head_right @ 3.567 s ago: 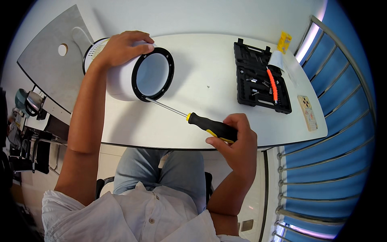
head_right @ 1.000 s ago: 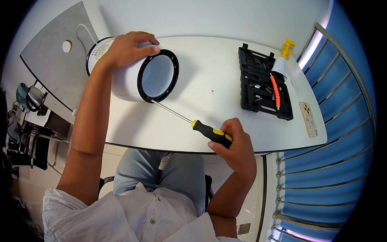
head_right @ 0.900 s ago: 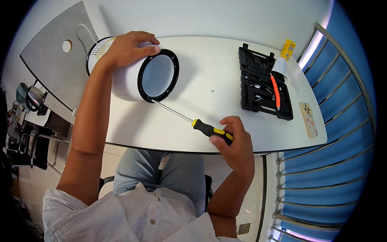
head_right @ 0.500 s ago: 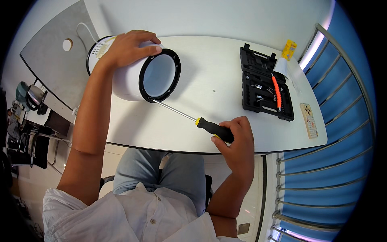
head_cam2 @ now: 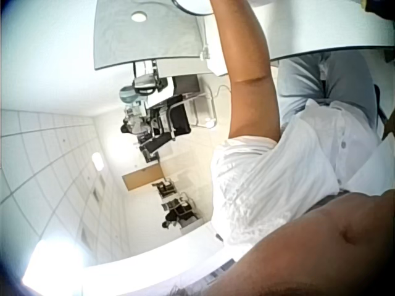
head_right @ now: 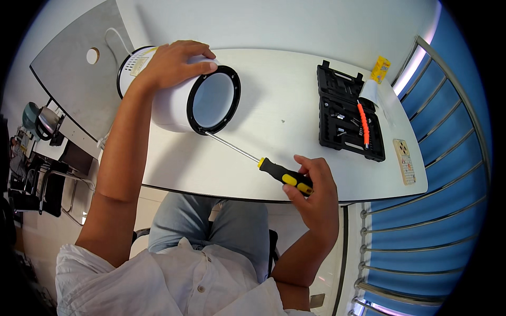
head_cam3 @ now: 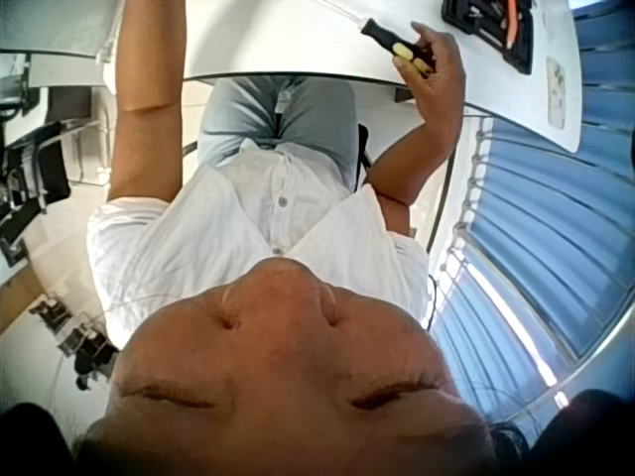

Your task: The person removes a teal fan from the desk and then uses a screwdriver to unscrew and detach the front ring of a white Cestbon appliance. The person places the removed ring on the desk.

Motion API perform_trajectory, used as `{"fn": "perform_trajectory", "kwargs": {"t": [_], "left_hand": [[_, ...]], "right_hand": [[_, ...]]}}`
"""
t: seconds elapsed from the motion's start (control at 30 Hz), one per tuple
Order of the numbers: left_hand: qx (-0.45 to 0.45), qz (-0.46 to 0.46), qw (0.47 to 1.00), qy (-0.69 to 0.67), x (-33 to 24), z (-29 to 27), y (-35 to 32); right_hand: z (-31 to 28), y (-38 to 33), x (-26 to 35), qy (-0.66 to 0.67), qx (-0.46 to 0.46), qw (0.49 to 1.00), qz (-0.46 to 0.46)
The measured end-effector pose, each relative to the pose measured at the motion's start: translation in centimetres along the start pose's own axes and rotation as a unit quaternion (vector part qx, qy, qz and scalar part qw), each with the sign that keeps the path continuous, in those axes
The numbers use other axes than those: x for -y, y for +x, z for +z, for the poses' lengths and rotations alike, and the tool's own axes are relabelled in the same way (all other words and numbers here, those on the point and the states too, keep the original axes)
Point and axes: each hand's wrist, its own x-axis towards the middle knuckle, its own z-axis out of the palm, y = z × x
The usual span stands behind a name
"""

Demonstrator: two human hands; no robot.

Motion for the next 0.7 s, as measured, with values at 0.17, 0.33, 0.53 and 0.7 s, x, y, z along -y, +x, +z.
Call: {"fn": "perform_trajectory", "kwargs": {"t": [0.17, 0.33, 0.53, 0.7], "left_hand": [[0.013, -0.006, 1.000, 0.004, 0.0, -0.1, 0.2], [0.018, -0.003, 1.000, -0.002, 0.0, -0.2, 0.2], [0.009, -0.003, 1.000, 0.004, 0.1, -0.1, 0.1], [0.007, 0.000, 1.000, 0.001, 0.0, -0.1, 0.1]], "right_hand": [[-0.1, -0.1, 0.2, -0.016, 0.046, 0.999, -0.023], [0.5, 0.5, 0.1, -0.055, 0.043, 0.997, -0.014], [0.5, 0.6, 1.2, -0.048, 0.083, 0.992, 0.079], [1.1, 0.5, -0.7, -0.055, 0.028, 0.998, -0.014]]}}
